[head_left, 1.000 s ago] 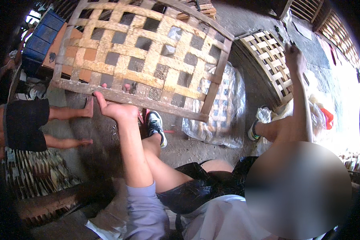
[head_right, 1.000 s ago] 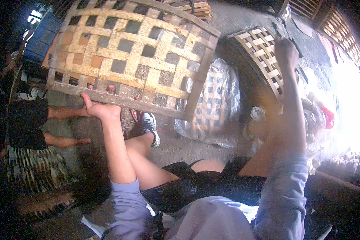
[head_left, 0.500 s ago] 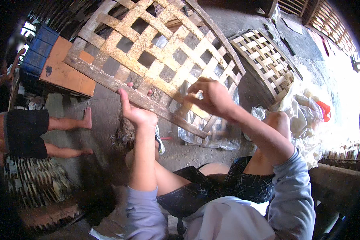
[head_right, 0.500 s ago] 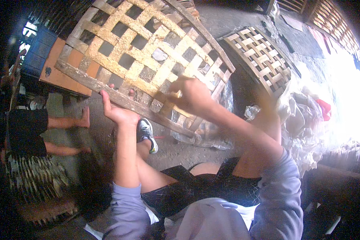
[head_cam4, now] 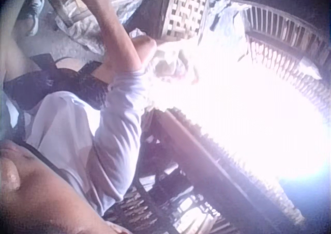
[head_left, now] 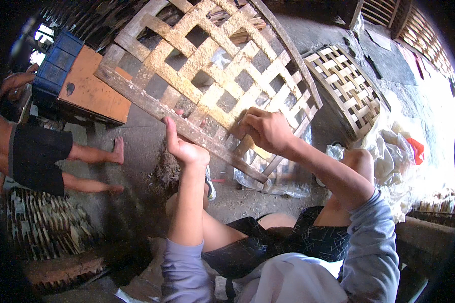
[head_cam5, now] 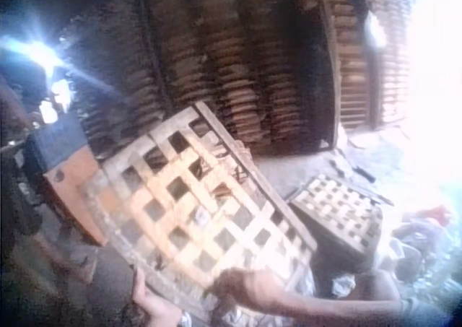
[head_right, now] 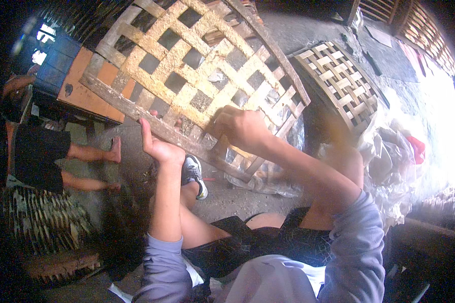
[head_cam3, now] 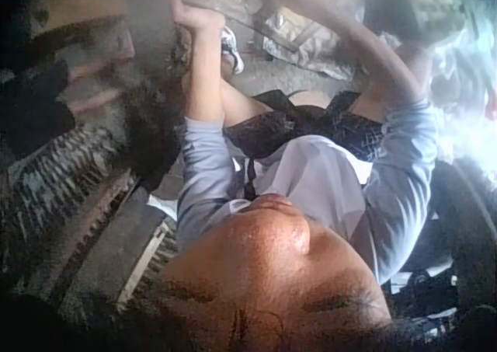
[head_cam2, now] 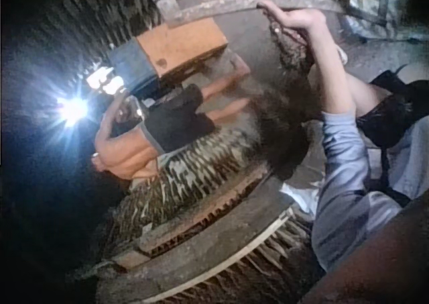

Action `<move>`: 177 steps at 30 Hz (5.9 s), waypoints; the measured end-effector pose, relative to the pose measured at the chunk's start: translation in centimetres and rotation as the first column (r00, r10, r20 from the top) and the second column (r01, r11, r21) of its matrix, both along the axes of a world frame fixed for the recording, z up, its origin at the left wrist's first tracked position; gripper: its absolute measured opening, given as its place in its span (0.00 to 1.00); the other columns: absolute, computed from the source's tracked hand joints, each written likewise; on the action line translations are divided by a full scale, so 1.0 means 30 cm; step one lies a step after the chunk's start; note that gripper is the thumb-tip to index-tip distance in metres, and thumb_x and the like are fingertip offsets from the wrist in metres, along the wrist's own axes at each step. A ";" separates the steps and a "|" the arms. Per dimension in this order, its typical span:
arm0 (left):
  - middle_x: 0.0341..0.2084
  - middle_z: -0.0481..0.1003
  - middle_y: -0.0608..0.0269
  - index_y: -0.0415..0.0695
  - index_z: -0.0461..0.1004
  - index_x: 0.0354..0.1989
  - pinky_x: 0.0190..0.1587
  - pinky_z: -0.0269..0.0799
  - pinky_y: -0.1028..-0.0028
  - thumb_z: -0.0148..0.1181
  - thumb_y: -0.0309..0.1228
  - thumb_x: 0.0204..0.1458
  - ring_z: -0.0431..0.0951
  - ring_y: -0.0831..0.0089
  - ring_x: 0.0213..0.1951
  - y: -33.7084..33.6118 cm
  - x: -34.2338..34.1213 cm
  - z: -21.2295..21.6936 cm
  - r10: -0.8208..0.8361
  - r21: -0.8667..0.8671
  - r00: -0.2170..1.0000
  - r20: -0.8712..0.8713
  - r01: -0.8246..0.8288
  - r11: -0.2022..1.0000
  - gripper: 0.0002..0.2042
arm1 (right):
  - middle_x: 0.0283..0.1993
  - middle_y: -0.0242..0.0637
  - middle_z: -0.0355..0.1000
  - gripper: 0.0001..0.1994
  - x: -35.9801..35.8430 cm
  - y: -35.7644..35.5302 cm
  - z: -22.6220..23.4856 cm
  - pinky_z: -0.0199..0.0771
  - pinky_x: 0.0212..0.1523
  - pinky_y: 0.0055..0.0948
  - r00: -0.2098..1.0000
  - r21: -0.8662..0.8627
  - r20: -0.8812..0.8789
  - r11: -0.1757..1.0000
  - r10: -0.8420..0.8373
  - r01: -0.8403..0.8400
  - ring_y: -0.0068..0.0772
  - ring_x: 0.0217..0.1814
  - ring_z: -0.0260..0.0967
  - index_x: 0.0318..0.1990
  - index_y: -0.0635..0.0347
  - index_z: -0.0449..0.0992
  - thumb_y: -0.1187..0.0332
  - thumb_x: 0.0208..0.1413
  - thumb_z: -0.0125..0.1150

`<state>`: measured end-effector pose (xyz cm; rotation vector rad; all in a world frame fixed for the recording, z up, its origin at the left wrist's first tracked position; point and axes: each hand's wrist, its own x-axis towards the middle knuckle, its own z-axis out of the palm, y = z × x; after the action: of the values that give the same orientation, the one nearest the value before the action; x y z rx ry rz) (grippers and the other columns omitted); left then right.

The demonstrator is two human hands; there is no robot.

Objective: The person sits on the floor and assembles a wooden lattice by hand, inserting thin wooden strips into the grid structure. They occasionally adjust the lattice and handle a plastic bag containing materials.

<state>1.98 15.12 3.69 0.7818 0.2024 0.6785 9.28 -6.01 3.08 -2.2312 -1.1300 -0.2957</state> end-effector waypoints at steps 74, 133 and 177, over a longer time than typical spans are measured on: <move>0.46 0.77 0.61 0.42 0.78 0.47 0.58 0.70 0.61 0.62 0.49 0.62 0.76 0.62 0.51 0.139 0.001 0.043 -0.186 0.246 0.974 -0.132 0.214 0.945 0.20 | 0.52 0.36 0.74 0.17 0.129 -0.047 0.302 0.72 0.58 0.40 0.895 0.180 0.372 0.965 -0.244 0.188 0.40 0.57 0.71 0.55 0.50 0.80 0.61 0.59 0.71; 0.57 0.72 0.60 0.42 0.68 0.64 0.65 0.64 0.58 0.61 0.49 0.63 0.71 0.60 0.60 0.162 0.041 0.056 -0.209 0.159 0.975 -0.072 0.218 0.963 0.28 | 0.66 0.47 0.69 0.29 0.395 -0.361 0.321 0.71 0.67 0.46 0.749 0.277 0.374 0.837 -0.547 0.473 0.50 0.67 0.67 0.66 0.44 0.76 0.58 0.56 0.74; 0.60 0.68 0.61 0.45 0.62 0.72 0.58 0.65 0.57 0.59 0.53 0.62 0.69 0.60 0.59 0.019 0.051 0.098 -0.070 -0.013 0.994 -0.082 0.069 0.998 0.35 | 0.44 0.41 0.77 0.08 0.666 -0.401 0.114 0.83 0.32 0.28 0.851 0.698 0.038 0.623 -0.524 0.353 0.31 0.41 0.82 0.46 0.62 0.75 0.80 0.62 0.61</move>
<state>3.51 15.70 6.62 0.8047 0.2521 0.5796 29.26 -18.06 6.51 -1.7786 -0.4138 -1.0392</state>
